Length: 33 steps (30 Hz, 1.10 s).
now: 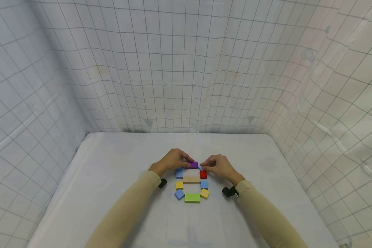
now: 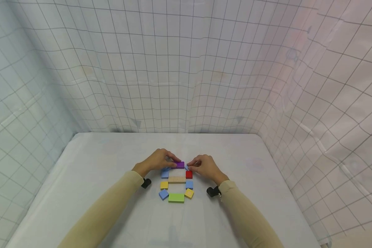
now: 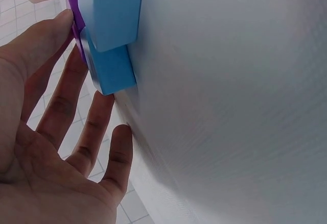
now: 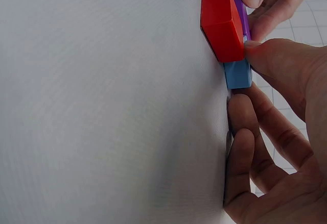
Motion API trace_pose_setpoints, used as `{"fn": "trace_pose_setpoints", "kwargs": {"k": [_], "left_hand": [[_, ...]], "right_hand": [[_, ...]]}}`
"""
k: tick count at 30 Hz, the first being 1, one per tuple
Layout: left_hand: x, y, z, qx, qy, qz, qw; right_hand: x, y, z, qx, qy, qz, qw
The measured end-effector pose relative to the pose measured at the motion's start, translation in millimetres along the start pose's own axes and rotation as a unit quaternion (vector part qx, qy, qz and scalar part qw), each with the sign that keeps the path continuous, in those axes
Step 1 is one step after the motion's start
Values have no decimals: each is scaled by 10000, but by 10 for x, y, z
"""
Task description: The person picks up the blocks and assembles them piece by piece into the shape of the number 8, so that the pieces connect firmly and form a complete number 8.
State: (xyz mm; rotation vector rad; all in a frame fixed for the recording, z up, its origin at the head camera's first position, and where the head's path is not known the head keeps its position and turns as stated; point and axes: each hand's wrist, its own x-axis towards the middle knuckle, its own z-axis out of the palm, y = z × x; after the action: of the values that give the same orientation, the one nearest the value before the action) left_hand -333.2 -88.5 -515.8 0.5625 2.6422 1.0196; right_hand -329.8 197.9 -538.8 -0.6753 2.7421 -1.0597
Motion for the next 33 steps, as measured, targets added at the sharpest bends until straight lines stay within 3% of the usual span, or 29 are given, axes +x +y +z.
{"fn": "trace_pose_setpoints", "kwargs": {"k": [15,25,33], "left_hand": [[-28,-35,29,-37,100,117,9999],[-265,-158,-124,106,830,-491,9953],[-353,-257,-147,-31,683,-635,9956]], "right_hand": [[-24,-17,2,11,5,5,10000],[-26,4,-9,48,-12,-71,10000],[-39,13,-2,17,-3,-112,9999]]}}
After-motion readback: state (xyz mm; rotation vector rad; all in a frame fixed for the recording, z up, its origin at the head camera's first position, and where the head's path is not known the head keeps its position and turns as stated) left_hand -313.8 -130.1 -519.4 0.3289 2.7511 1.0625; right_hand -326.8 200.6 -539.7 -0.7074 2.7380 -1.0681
